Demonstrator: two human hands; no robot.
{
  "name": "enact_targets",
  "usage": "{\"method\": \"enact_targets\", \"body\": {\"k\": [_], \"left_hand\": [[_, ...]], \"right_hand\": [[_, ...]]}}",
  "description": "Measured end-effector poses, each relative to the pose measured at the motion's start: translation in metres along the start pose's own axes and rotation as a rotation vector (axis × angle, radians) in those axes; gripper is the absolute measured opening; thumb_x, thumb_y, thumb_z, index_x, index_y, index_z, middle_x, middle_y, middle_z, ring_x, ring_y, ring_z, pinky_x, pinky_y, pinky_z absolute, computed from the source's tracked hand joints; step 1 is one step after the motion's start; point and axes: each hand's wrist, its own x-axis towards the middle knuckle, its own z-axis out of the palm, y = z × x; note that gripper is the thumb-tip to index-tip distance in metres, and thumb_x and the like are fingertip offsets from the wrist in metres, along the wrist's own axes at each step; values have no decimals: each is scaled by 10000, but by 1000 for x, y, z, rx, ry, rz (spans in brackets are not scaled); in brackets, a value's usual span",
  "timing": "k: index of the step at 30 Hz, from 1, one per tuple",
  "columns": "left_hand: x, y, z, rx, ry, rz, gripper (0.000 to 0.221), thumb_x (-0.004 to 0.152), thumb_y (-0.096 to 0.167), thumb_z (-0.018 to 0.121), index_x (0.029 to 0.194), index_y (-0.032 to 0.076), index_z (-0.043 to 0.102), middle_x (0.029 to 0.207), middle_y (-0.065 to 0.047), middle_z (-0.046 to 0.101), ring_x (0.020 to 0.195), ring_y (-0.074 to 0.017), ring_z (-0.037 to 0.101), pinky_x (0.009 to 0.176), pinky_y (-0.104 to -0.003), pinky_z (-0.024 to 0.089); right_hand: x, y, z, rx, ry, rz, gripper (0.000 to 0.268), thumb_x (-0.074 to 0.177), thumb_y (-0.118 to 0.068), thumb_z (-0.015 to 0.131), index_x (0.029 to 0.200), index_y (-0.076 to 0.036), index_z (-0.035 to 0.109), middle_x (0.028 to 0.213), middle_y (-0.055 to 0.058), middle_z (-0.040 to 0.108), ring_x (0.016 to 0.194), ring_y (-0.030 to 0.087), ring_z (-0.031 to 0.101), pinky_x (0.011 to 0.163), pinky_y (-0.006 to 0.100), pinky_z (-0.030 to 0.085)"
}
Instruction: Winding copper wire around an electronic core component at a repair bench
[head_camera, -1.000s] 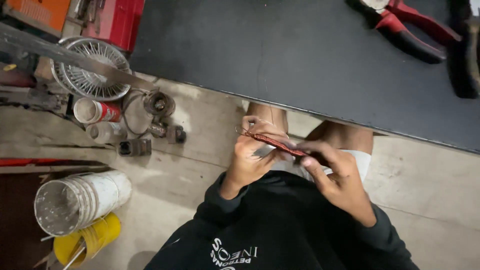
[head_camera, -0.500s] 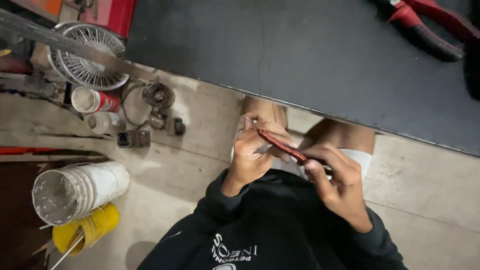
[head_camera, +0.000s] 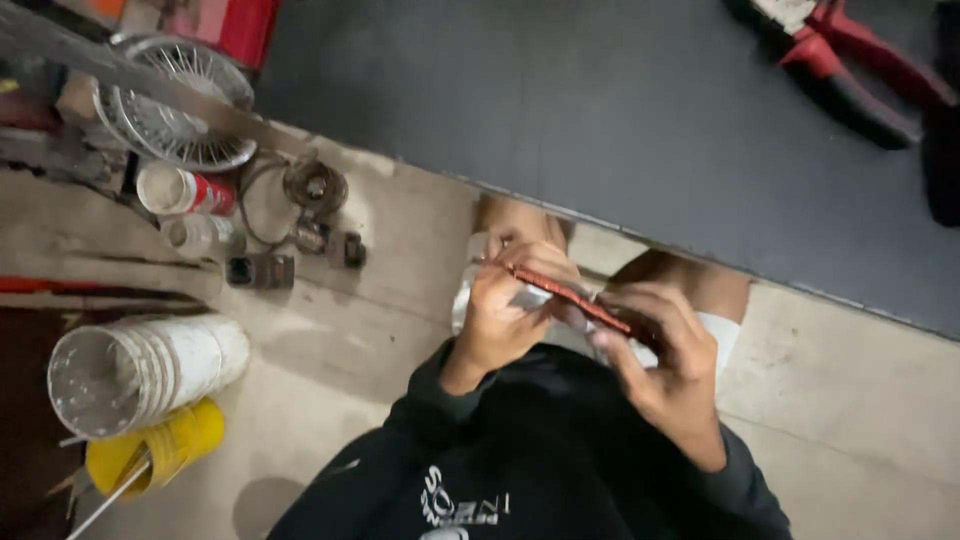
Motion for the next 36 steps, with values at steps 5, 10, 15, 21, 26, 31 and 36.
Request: {"method": "enact_targets", "body": {"k": [5, 10, 15, 21, 26, 31, 36], "left_hand": [[8, -11, 2, -200, 172, 49, 204, 807, 214, 864, 848, 66, 729, 846, -81, 725, 775, -257, 691, 822, -376, 548], [0, -5, 4, -226, 165, -11, 173, 792, 172, 862, 879, 62, 760, 866, -73, 741, 794, -236, 691, 831, -364, 558], [7, -6, -1, -253, 65, -38, 184, 965, 270, 703, 1000, 109, 784, 987, -55, 770, 933, -226, 708, 916, -358, 528], [7, -4, -4, -343, 86, -122, 195, 927, 276, 758, 945, 83, 781, 921, -72, 759, 858, -222, 701, 894, -365, 528], [7, -3, -3, -164, 136, -89, 160, 897, 277, 790, 939, 123, 777, 913, -38, 764, 881, -208, 721, 961, -345, 481], [7, -4, 1, -97, 174, -81, 212, 890, 365, 787, 924, 157, 777, 905, 0, 760, 873, -167, 706, 990, -317, 433], [19, 11, -5, -229, 157, -110, 57, 862, 76, 800, 898, 38, 775, 877, -96, 752, 805, -217, 708, 697, -324, 611]], "right_hand": [[9, 8, 6, 102, 102, -73, 215, 874, -129, 796, 1029, 16, 764, 801, 140, 692, 648, 275, 683, 619, 377, 543], [6, 13, 11, 139, 51, -63, 205, 905, -141, 749, 1038, 14, 767, 756, 132, 702, 606, 274, 683, 615, 379, 544], [6, 19, 13, 202, -60, 41, 193, 993, -134, 606, 1034, 6, 732, 610, 97, 690, 486, 244, 641, 560, 389, 546], [9, 13, 12, 245, -97, 96, 208, 1013, -101, 548, 1048, -15, 734, 536, 53, 588, 489, 134, 488, 489, 322, 495], [22, -4, 14, 162, 44, -26, 225, 880, -95, 776, 1071, 7, 713, 773, 151, 682, 578, 248, 643, 530, 362, 538], [24, -3, 8, 76, 80, -81, 176, 869, -103, 814, 996, -2, 747, 793, 134, 692, 580, 284, 654, 514, 367, 526], [23, -8, 3, 20, 46, -69, 160, 892, -96, 769, 1033, -20, 765, 812, 145, 713, 637, 345, 689, 598, 408, 550]]}}
